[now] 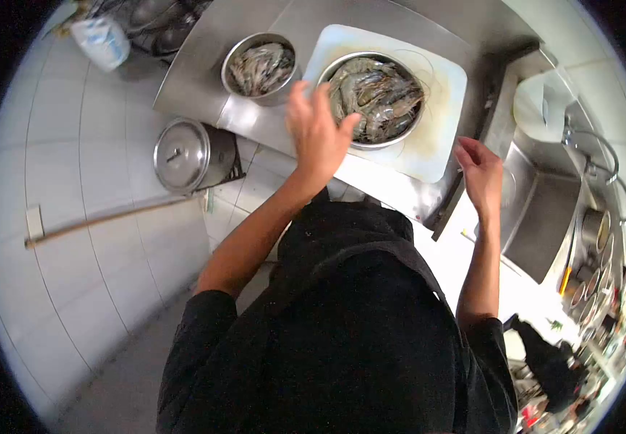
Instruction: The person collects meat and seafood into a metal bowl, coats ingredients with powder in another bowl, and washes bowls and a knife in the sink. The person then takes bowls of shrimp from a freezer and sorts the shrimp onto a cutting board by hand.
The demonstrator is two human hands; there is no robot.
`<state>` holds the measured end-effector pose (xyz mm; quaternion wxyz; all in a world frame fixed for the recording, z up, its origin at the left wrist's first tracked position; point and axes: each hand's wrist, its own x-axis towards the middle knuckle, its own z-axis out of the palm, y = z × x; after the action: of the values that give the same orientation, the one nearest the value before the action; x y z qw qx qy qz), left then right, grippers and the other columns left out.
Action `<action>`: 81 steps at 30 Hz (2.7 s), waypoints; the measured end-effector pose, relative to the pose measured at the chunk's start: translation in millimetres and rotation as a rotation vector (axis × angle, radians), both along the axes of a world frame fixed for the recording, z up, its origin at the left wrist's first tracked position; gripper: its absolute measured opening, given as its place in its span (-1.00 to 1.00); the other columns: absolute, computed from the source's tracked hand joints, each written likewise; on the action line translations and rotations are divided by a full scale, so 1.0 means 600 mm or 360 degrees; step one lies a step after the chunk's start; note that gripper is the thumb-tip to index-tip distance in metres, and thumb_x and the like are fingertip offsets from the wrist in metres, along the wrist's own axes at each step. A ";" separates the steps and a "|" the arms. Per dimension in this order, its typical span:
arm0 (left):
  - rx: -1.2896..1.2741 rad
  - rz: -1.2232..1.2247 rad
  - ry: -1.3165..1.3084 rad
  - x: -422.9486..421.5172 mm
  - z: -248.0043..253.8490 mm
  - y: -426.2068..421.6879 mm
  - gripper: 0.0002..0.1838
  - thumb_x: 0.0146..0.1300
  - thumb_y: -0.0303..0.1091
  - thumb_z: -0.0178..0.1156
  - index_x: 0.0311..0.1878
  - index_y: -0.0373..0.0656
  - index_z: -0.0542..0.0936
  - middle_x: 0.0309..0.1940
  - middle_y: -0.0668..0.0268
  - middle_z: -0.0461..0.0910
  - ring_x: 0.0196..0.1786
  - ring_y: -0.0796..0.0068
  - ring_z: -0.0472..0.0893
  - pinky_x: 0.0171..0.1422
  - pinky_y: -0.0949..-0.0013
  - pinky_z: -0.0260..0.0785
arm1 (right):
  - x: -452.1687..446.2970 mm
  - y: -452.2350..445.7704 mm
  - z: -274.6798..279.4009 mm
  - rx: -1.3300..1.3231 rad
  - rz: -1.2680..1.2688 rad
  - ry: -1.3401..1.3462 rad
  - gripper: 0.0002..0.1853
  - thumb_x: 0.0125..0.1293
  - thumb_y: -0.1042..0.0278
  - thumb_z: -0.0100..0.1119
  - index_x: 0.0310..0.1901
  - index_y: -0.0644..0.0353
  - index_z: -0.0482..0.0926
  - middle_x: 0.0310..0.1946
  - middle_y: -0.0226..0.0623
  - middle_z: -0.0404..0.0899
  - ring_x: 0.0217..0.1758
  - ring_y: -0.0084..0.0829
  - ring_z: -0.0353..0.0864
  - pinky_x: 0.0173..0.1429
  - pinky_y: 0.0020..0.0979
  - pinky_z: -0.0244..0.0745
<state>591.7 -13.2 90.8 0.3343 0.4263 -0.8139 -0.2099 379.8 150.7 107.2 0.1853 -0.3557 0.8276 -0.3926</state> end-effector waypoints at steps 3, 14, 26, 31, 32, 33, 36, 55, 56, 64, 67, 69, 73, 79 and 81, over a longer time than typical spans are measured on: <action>-0.0269 -0.0499 -0.0081 -0.047 -0.003 -0.031 -0.61 -0.01 -0.32 0.32 -0.12 -0.30 0.51 -0.05 0.01 0.36 0.11 0.04 0.33 0.18 0.11 0.20 | 0.048 -0.032 -0.002 -0.0043 -0.0233 -0.0619 -0.61 0.19 0.22 0.24 -0.08 0.38 0.54 -0.42 -0.23 0.61 -0.41 -0.56 0.56 -0.36 -0.54 0.43; -0.0093 -0.0732 -0.0780 -0.113 -0.029 -0.037 -0.70 -0.11 -0.38 0.29 -0.26 -0.31 0.58 -0.21 -0.03 0.49 -0.12 0.01 0.50 -0.03 0.10 0.38 | 0.088 -0.124 -0.090 -0.0518 -0.0501 -0.1186 -0.82 0.01 0.61 0.17 -0.36 0.42 0.37 -0.59 -0.23 0.45 -0.68 -0.46 0.48 -0.64 -0.46 0.39; 0.0708 -0.0603 0.0319 -0.061 0.078 -0.034 -0.74 -0.10 -0.56 0.37 -0.28 -0.38 0.56 -0.48 0.24 0.61 -0.42 0.63 0.54 -0.33 0.53 0.40 | 0.091 -0.012 -0.055 -0.0622 -0.0778 -0.1228 -0.82 0.06 0.59 0.20 -0.32 0.41 0.41 -0.51 -0.25 0.45 -0.63 -0.46 0.45 -0.55 -0.46 0.38; 0.0763 -0.0516 0.0703 -0.033 0.105 -0.066 -0.72 -0.11 -0.58 0.38 -0.29 -0.37 0.54 -0.49 0.32 0.57 -0.46 0.68 0.47 -0.37 0.58 0.35 | 0.080 0.043 -0.067 -0.0582 -0.0918 -0.1159 -0.86 0.12 0.56 0.18 -0.31 0.37 0.43 -0.52 -0.30 0.46 -0.61 -0.51 0.44 -0.52 -0.49 0.42; 0.0697 -0.0464 0.0736 -0.034 0.108 -0.071 -0.73 -0.12 -0.59 0.38 -0.31 -0.35 0.53 -0.50 0.32 0.56 -0.46 0.66 0.47 -0.36 0.56 0.35 | 0.078 0.052 -0.067 -0.0530 -0.0910 -0.1162 -0.86 0.14 0.54 0.19 -0.31 0.36 0.43 -0.52 -0.31 0.45 -0.59 -0.53 0.43 -0.50 -0.50 0.45; 0.0709 -0.0481 0.0740 -0.036 0.098 -0.086 -0.73 -0.12 -0.59 0.38 -0.31 -0.35 0.53 -0.50 0.32 0.56 -0.46 0.66 0.47 -0.36 0.56 0.35 | 0.079 0.055 -0.066 -0.0531 -0.0929 -0.1150 -0.86 0.14 0.54 0.19 -0.31 0.36 0.43 -0.52 -0.31 0.45 -0.59 -0.53 0.43 -0.50 -0.50 0.45; 0.0537 -0.0224 0.0677 -0.049 0.041 -0.147 -0.72 -0.16 -0.57 0.41 -0.36 -0.32 0.51 -0.51 0.31 0.56 -0.47 0.61 0.48 -0.34 0.52 0.36 | 0.088 0.064 -0.068 -0.0601 -0.0959 -0.1096 -0.85 0.16 0.52 0.20 -0.31 0.35 0.43 -0.51 -0.32 0.46 -0.58 -0.55 0.43 -0.50 -0.51 0.46; 0.0014 -0.1098 -0.0389 -0.068 -0.006 0.045 -0.75 0.00 -0.24 0.33 -0.32 -0.20 0.63 -0.49 0.16 0.53 -0.42 0.23 0.57 -0.34 0.24 0.39 | 0.109 0.077 -0.067 -0.0521 -0.0935 -0.1259 -0.76 0.21 0.36 0.24 -0.25 0.37 0.48 -0.51 -0.33 0.52 -0.56 -0.56 0.49 -0.43 -0.57 0.44; 0.0015 -0.1175 -0.0386 -0.068 -0.007 0.056 -0.75 0.00 -0.23 0.32 -0.31 -0.19 0.63 -0.48 0.15 0.53 -0.39 0.15 0.58 -0.29 0.18 0.41 | 0.113 0.081 -0.070 -0.0527 -0.0928 -0.1291 -0.73 0.21 0.30 0.25 -0.24 0.36 0.49 -0.50 -0.35 0.51 -0.52 -0.58 0.50 -0.42 -0.58 0.42; 0.0141 -0.1138 -0.1152 -0.098 0.012 0.116 -0.64 -0.01 -0.14 0.32 -0.38 -0.33 0.63 -0.35 -0.01 0.58 -0.27 0.05 0.61 -0.15 0.14 0.46 | 0.120 0.110 -0.058 -0.0434 -0.0913 -0.1258 -0.70 0.26 0.20 0.19 -0.21 0.31 0.50 -0.46 -0.39 0.49 -0.49 -0.60 0.48 -0.39 -0.57 0.40; 0.0039 -0.1171 -0.1191 -0.102 -0.004 0.117 -0.63 -0.04 -0.15 0.33 -0.40 -0.35 0.63 -0.34 -0.03 0.58 -0.26 0.04 0.62 -0.14 0.14 0.46 | 0.115 0.116 -0.055 -0.0394 -0.0932 -0.1231 -0.69 0.25 0.19 0.19 -0.20 0.31 0.50 -0.45 -0.39 0.49 -0.48 -0.60 0.48 -0.39 -0.55 0.43; 0.0102 -0.1060 -0.1013 -0.099 -0.009 0.114 -0.63 -0.10 -0.18 0.35 -0.43 -0.37 0.62 -0.35 -0.05 0.57 -0.27 0.02 0.61 -0.14 0.15 0.46 | 0.115 0.124 -0.059 -0.0431 -0.0958 -0.1236 -0.69 0.25 0.20 0.19 -0.19 0.32 0.50 -0.44 -0.37 0.50 -0.46 -0.60 0.48 -0.40 -0.53 0.45; 0.0297 -0.0957 -0.0783 -0.080 0.008 0.095 -0.67 -0.17 -0.24 0.30 -0.47 -0.39 0.58 -0.37 -0.03 0.56 -0.34 0.02 0.59 -0.22 0.18 0.42 | 0.109 0.141 -0.052 -0.0500 -0.0978 -0.1260 -0.71 0.26 0.23 0.19 -0.16 0.31 0.50 -0.41 -0.41 0.50 -0.45 -0.62 0.48 -0.35 -0.56 0.42; 0.0997 -0.0909 -0.0420 -0.042 0.054 0.054 -0.71 -0.16 -0.31 0.27 -0.41 -0.37 0.60 -0.58 0.15 0.57 -0.56 0.38 0.52 -0.37 0.36 0.35 | 0.092 0.154 -0.044 -0.0500 -0.0988 -0.1194 -0.74 0.27 0.27 0.17 -0.15 0.29 0.50 -0.41 -0.44 0.50 -0.43 -0.63 0.48 -0.28 -0.57 0.41; 0.1381 -0.0924 -0.0171 -0.030 0.086 0.040 -0.72 -0.06 -0.38 0.24 -0.32 -0.42 0.59 -0.57 0.30 0.58 -0.55 0.57 0.48 -0.41 0.44 0.32 | 0.084 0.154 -0.041 -0.0517 -0.0962 -0.1187 -0.76 0.27 0.28 0.17 -0.16 0.28 0.51 -0.42 -0.44 0.50 -0.42 -0.63 0.48 -0.28 -0.57 0.41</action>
<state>573.4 10.9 142.3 0.0129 0.2926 -0.7527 -0.5896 430.5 242.9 82.5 0.2886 0.0401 0.6992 -0.6528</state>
